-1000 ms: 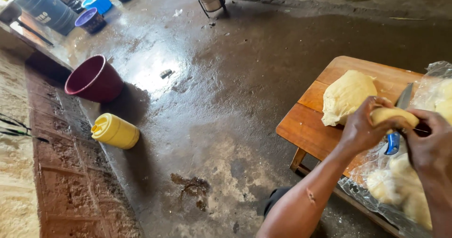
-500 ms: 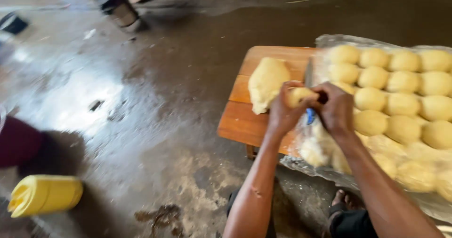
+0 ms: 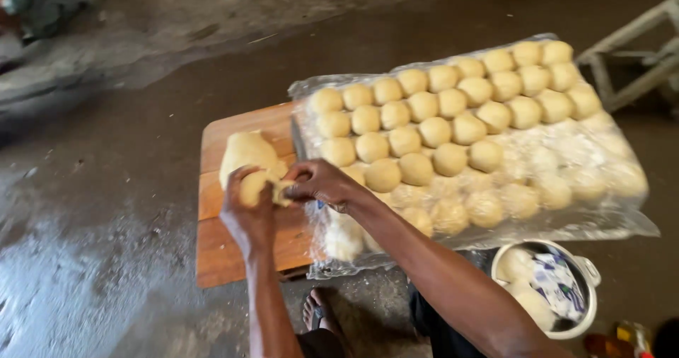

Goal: Cutting dough into small pieces and rolling them into uniform balls on a wooden table

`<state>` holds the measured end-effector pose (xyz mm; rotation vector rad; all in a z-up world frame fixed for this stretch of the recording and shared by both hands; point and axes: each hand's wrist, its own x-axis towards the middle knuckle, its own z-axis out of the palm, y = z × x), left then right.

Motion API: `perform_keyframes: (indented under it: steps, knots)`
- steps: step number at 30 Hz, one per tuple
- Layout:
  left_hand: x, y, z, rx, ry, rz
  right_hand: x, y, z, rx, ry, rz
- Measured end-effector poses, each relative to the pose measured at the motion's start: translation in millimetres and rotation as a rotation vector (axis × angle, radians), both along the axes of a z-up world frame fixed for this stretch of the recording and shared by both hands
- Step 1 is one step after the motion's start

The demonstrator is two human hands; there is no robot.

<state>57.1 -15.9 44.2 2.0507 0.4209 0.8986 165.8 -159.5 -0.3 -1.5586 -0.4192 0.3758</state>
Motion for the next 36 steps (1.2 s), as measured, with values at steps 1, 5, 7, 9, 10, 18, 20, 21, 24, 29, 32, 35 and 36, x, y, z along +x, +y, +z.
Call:
perform_keyframes:
  steps: [1,5,7,9,10,18,20,21,24,29,32,35,36]
  knots:
    - [1,1,-5,0.029,-0.013,0.082,-8,-18,25,-0.079,0.098,0.33]
    - [20,69,-69,-0.105,-0.342,0.202,-57,-32,87,0.256,0.454,0.743]
    - [-1,49,-45,-0.346,-0.302,0.201,-32,-20,63,0.062,0.226,0.638]
    - [-15,56,-17,-0.513,-0.254,0.14,-36,6,55,-0.045,-0.021,0.483]
    - [-16,50,-12,-0.664,-0.287,0.108,-42,6,63,-0.16,-0.132,0.439]
    - [3,24,-16,-1.158,-0.497,0.075,-38,51,7,-0.483,-0.524,0.308]
    - [12,56,-73,-1.437,-0.532,-0.002,-13,63,-13,-0.013,-0.089,0.025]
    - [3,46,-53,-1.422,-0.542,0.035,-23,55,6,-0.006,-0.073,0.058]
    - [11,11,-8,-1.389,-0.445,0.0,-22,23,57,-0.183,-0.363,-0.042]
    - [12,-6,-10,-0.828,-0.189,-0.164,-28,6,80,-0.211,-0.418,-0.08]
    - [14,-3,-17,-0.745,-0.234,-0.156,-36,0,81,-0.205,-0.31,0.005]
    - [10,-6,-1,-0.828,-0.252,-0.252,-27,0,70,-0.276,-0.172,0.048]
    - [6,-11,8,-0.823,-0.246,-0.253,-21,4,54,-0.27,-0.167,0.045]
